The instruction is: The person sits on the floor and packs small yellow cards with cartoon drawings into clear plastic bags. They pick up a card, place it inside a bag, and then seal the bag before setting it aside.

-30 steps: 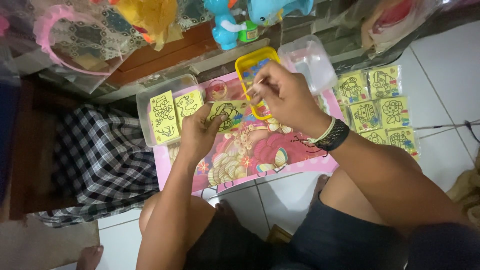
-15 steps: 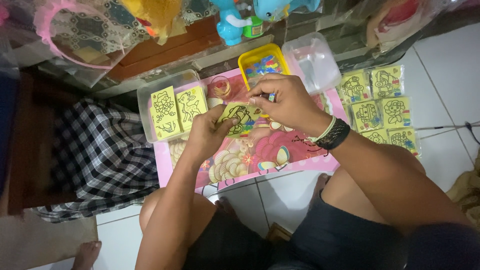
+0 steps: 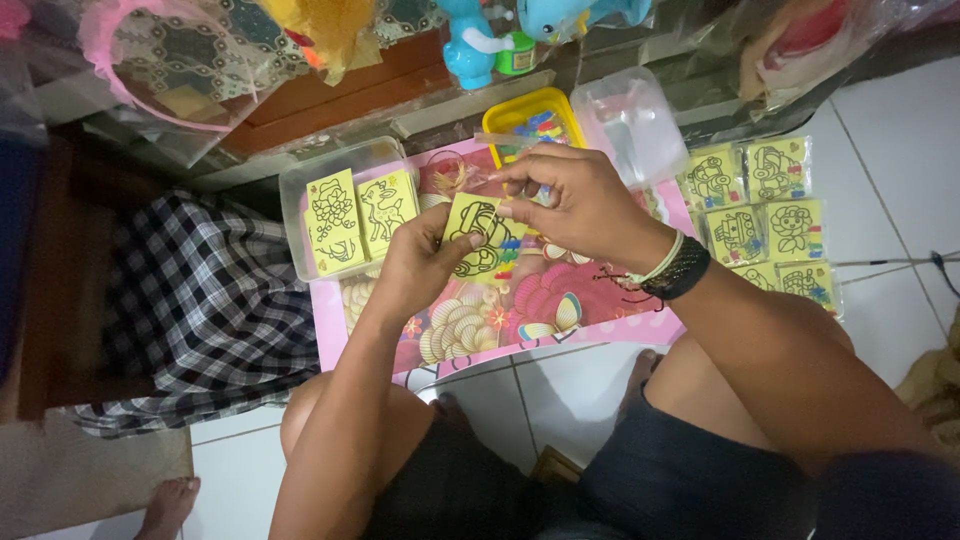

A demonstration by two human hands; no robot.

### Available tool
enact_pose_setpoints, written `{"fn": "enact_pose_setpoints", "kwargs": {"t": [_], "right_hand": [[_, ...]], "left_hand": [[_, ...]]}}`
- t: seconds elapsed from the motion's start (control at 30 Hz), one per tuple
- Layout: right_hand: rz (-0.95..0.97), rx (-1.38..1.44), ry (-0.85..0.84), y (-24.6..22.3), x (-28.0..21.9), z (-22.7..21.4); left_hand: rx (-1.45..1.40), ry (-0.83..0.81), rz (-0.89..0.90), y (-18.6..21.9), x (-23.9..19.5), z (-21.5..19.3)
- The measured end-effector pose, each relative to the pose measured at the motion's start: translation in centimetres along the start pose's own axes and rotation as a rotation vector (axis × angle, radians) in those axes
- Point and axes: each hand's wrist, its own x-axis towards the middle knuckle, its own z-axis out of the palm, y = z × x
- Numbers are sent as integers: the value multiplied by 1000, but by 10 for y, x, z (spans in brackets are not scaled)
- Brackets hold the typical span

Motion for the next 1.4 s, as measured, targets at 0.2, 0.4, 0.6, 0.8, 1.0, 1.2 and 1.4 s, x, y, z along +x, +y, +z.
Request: {"fn": "enact_pose_setpoints", "kwargs": {"t": [0.2,0.4,0.6,0.8,1.0,1.2,1.4], "right_hand": [[-179,-187,45,11,-3,0],[-219,-267,-35,15,-5,0],[-54,-368,249,-5,0,-5],[393,346,135,16,-6,2],[407,352,110,5,-3,9],[429,378,44,31,-6,26],[491,457,72,34,-9,25]], "left_hand": [[-27,4,28,-5,0,2],[25,5,70,-14,1,3],[91,64,29,-10,-2,-4],[-110,154,88,-37,2,-9],[-134,163,119,-22,0,0],[-137,248,109,-61,5,-11],[-209,202,247,14,-9,1]]}}
